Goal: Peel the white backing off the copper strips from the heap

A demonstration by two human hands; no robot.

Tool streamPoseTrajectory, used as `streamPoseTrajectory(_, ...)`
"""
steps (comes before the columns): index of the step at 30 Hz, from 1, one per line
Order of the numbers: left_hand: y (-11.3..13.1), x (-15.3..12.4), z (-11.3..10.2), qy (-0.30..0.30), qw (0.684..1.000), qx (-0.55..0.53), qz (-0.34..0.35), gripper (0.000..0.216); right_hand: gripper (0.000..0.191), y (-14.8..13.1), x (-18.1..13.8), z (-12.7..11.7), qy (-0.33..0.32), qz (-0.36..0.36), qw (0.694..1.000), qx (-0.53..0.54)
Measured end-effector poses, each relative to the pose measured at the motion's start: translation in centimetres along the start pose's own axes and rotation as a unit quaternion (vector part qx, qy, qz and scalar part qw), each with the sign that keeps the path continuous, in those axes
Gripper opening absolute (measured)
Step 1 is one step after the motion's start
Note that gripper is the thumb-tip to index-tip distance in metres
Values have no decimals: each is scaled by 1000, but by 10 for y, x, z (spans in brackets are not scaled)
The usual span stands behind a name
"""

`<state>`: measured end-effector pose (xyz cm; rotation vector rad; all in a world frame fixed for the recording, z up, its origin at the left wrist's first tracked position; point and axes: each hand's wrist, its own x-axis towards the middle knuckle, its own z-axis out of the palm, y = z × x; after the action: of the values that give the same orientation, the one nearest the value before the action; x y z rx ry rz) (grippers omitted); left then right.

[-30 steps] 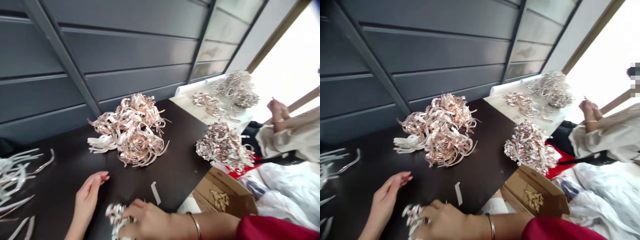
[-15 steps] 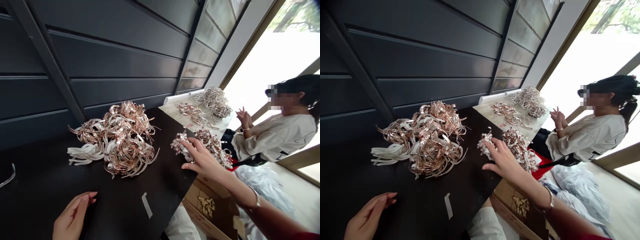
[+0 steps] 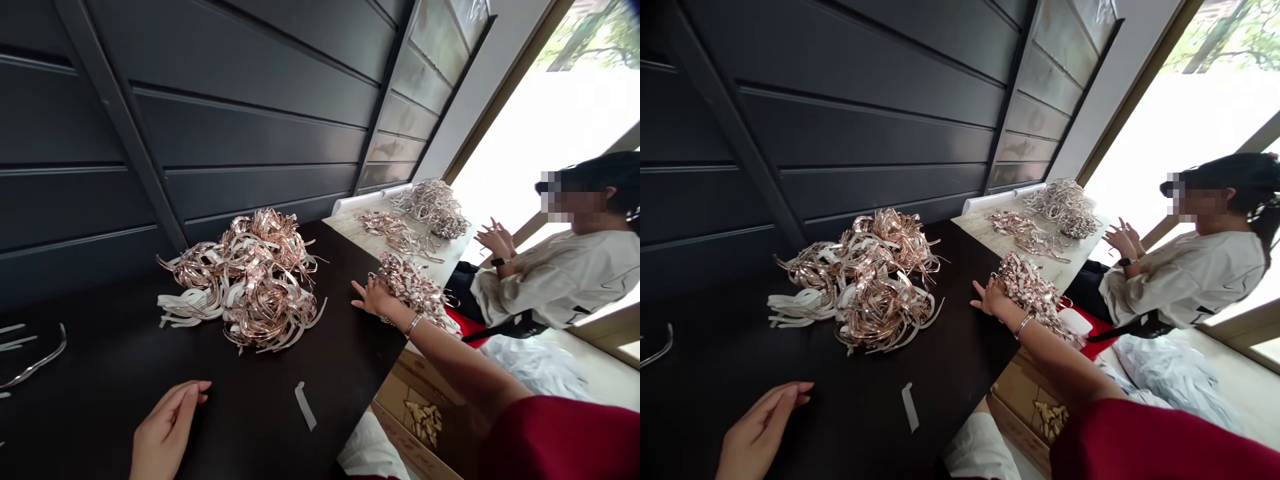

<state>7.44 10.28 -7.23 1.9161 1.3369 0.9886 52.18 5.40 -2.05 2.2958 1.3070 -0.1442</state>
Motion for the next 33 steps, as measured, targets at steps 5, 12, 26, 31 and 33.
streamPoseTrajectory(5,6,-2,1,0,999,-10,35,41,77,-5,0,-9,-16,-14,1000,8)
streamPoseTrajectory(12,14,-4,3,-2,998,-23,64,42,59,-15,-42,-10,110,-5,994,27)
streamPoseTrajectory(26,3,-1,2,-23,999,30,12,43,53,-67,-90,-55,356,-338,826,278)
streamPoseTrajectory(31,4,-1,4,-37,998,47,27,45,22,-126,-85,-32,372,-385,807,251)
streamPoseTrajectory(33,3,-1,5,-41,997,56,36,46,33,-134,-80,-28,392,-369,799,268)
